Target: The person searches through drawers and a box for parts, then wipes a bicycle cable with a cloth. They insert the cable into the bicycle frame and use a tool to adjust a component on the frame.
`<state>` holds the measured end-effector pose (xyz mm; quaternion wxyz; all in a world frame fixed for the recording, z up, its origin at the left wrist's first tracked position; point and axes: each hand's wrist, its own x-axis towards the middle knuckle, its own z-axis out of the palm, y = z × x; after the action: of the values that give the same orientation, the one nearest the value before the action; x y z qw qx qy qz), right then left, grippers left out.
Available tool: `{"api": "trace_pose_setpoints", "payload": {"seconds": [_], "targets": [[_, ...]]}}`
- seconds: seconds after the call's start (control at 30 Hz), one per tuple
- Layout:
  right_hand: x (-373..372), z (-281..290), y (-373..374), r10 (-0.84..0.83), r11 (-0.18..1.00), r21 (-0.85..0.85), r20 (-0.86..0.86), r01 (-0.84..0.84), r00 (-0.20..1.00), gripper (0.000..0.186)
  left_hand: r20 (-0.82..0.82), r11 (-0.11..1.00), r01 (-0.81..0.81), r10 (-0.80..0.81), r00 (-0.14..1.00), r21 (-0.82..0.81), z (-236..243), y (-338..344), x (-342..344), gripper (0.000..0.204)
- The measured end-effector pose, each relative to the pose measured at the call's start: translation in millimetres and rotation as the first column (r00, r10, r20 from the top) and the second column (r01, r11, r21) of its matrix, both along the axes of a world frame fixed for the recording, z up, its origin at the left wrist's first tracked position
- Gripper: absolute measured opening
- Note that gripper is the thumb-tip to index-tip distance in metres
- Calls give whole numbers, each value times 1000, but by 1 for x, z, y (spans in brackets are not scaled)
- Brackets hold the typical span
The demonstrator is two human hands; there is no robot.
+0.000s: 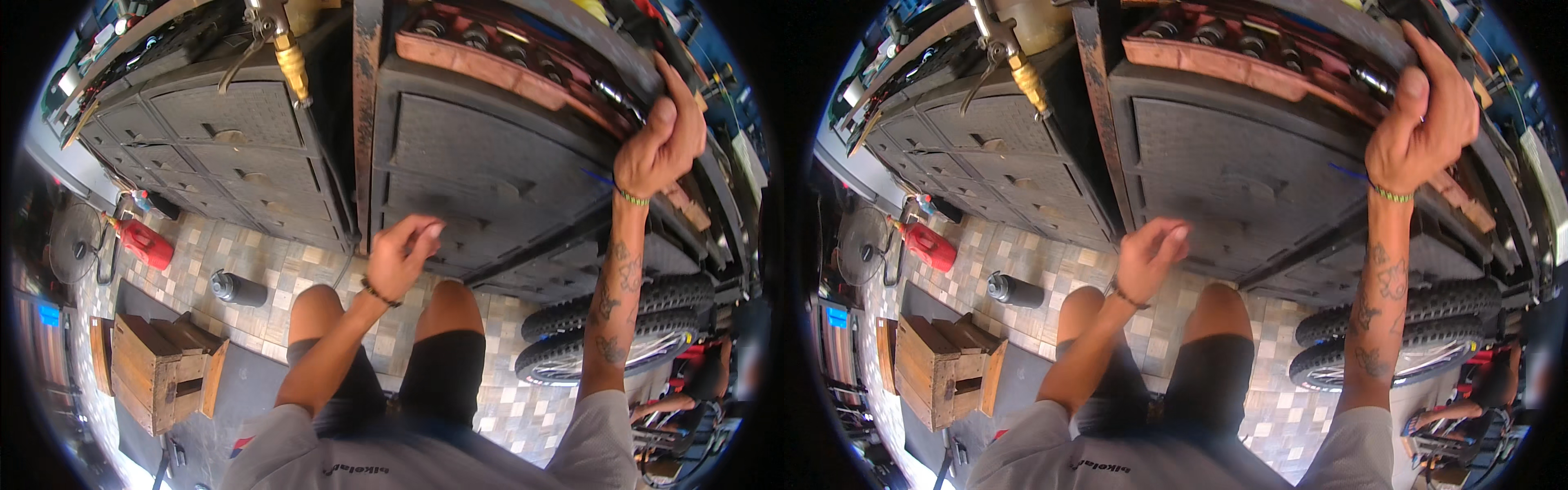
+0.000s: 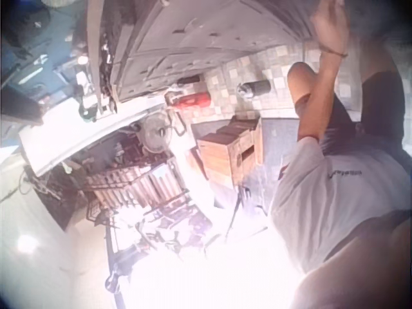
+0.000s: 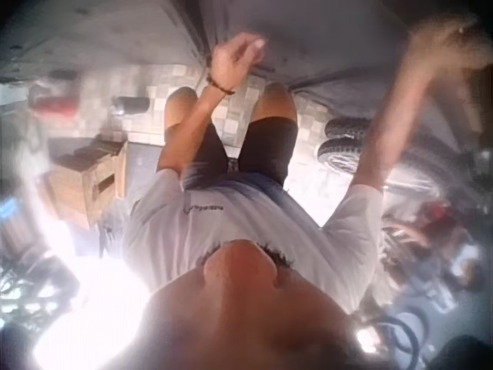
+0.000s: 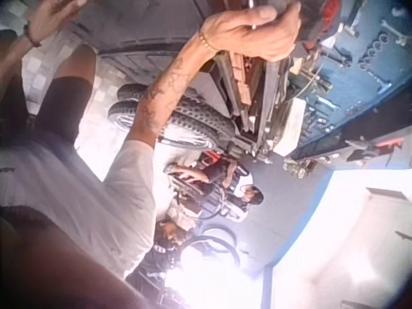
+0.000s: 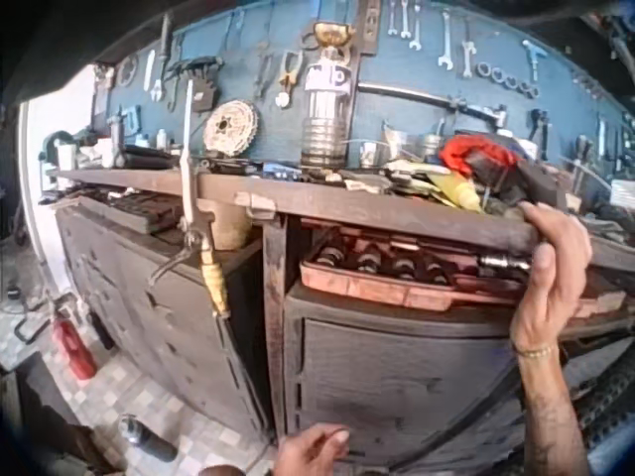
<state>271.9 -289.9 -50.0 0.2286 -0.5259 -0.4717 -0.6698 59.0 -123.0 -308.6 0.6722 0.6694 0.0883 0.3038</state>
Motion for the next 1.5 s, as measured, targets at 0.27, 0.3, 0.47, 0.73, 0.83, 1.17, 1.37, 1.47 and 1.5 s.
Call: {"api": "trace_pose_setpoints", "payload": {"seconds": [0.27, 0.3, 0.47, 0.73, 0.83, 1.17, 1.37, 1.47, 1.5], "targets": [[-34, 13, -39, 12, 934, -326, -384, -148, 923, 51, 123, 782, 367, -356, 926, -504, 94, -50, 55, 46], [-39, 18, -43, 12, 931, -327, -412, -160, 911, 53, 131, 766, 363, -349, 928, -531, 98, -48, 61, 45], [-56, 23, -52, 84, 912, -278, -595, -303, 799, 56, 173, 735, 381, -346, 922, -561, 89, -46, 77, 44], [-46, 37, -70, 100, 826, -306, -745, -472, 659, 58, 120, 832, 218, -182, 976, -510, 83, -95, 14, 41], [-40, 41, -80, -39, 798, -451, -700, -400, 713, 58, 109, 837, 196, -163, 981, -511, 88, -105, -23, 39], [-27, 35, -81, -101, 819, -524, -530, -232, 842, 52, 213, 857, 221, -134, 968, -465, 79, -134, -92, 36], [-30, 36, -75, -77, 866, -462, -502, -192, 861, 63, -141, 949, 258, -285, 948, -181, 50, -133, -172, 32], [-37, 24, -66, -8, 910, -364, -492, -198, 870, 66, -225, 931, 344, -364, 904, -122, 42, -127, -185, 30], [-39, 21, -63, -22, 918, -363, -451, -161, 892, 64, -252, 918, 382, -396, 883, -104, 42, -123, -188, 30]]}}
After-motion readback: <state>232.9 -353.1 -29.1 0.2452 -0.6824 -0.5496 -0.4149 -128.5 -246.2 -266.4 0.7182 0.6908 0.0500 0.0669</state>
